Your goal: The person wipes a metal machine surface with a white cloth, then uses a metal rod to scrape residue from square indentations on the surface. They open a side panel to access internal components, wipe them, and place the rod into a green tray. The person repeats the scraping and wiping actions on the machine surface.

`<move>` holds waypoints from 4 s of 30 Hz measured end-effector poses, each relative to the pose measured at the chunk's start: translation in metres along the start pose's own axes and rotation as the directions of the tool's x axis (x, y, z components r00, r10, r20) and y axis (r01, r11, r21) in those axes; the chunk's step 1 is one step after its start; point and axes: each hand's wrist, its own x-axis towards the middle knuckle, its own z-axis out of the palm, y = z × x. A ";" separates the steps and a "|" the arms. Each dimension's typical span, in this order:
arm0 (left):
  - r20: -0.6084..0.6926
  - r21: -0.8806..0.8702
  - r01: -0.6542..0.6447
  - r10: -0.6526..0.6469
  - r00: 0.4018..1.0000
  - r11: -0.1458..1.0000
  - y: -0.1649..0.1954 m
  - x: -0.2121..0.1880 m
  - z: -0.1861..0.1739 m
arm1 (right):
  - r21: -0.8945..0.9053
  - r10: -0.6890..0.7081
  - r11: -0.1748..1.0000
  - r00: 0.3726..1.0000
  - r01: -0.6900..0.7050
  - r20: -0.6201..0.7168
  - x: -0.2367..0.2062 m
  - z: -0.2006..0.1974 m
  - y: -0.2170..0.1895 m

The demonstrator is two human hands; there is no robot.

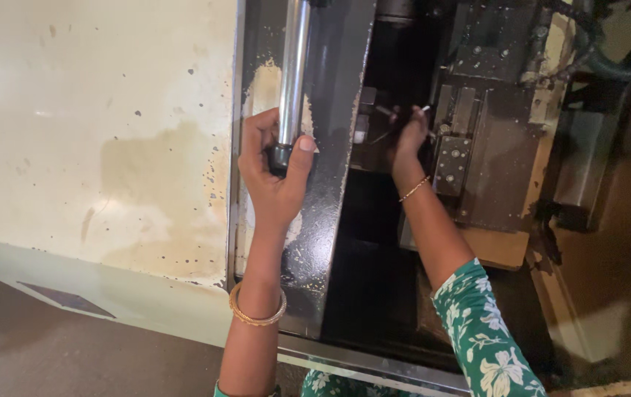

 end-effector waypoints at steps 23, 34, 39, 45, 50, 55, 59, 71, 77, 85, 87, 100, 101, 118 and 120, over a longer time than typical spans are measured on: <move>0.038 0.015 0.026 -0.027 0.999 1.000 0.009 0.002 0.005 | -0.697 -0.457 0.621 0.888 0.357 0.048 -0.020 -0.028 0.014; 0.032 -0.010 0.020 -0.020 0.999 1.000 0.007 0.001 0.007 | -0.576 -0.011 0.809 0.983 0.116 0.184 -0.051 -0.022 0.014; 0.020 -0.009 0.016 -0.016 1.000 1.000 0.002 0.002 0.008 | -0.496 0.047 0.865 0.972 0.075 0.229 -0.053 -0.023 0.025; 0.011 -0.001 0.016 -0.016 1.000 1.000 0.000 0.000 0.008 | -0.667 0.162 0.745 0.968 0.008 0.193 -0.044 -0.040 0.025; 0.004 0.035 -0.008 0.008 1.000 0.999 0.003 -0.001 0.008 | -0.756 0.279 0.649 0.951 -0.087 0.130 -0.045 -0.041 0.017; -0.001 0.022 0.012 -0.012 1.000 1.000 0.003 -0.002 0.007 | -0.790 0.283 0.609 0.949 -0.066 0.138 -0.045 -0.041 0.013; 0.001 0.042 -0.014 0.014 1.000 0.999 0.003 -0.002 0.006 | -0.789 0.313 0.606 0.942 -0.102 0.118 -0.045 -0.040 0.012; -0.003 0.030 0.011 -0.011 1.000 0.999 0.007 -0.002 0.007 | -0.775 0.339 0.618 0.935 -0.134 0.109 -0.050 -0.038 0.013; -0.012 0.048 0.005 -0.004 1.000 0.999 0.010 -0.004 0.009 | -0.729 0.351 0.667 0.928 -0.152 0.128 -0.063 -0.028 -0.004; 0.021 0.018 -0.014 0.013 1.000 1.000 0.014 -0.001 0.008 | -0.757 0.151 0.653 0.977 0.014 0.148 -0.045 -0.019 -0.011; 0.022 0.019 -0.016 0.016 1.000 1.000 0.015 0.000 0.007 | -0.729 0.127 0.684 0.983 0.010 0.133 -0.037 -0.013 -0.009; 0.007 -0.048 0.038 -0.038 0.999 0.998 -0.002 0.000 0.000 | -0.573 0.051 0.816 0.978 0.075 0.201 -0.015 0.014 0.005; 0.009 -0.036 0.044 -0.043 0.999 0.998 0.000 -0.001 -0.002 | -0.600 0.041 0.795 0.978 0.091 0.202 -0.018 0.009 0.009; 0.010 -0.131 0.039 -0.037 0.999 0.991 0.016 -0.023 -0.007 | -0.545 0.913 -0.071 0.275 0.835 0.302 -0.293 -0.241 -0.096; -0.025 -0.124 0.013 -0.016 1.000 0.992 0.015 -0.027 -0.005 | -0.625 0.855 -0.079 0.375 0.776 0.357 -0.313 -0.228 -0.169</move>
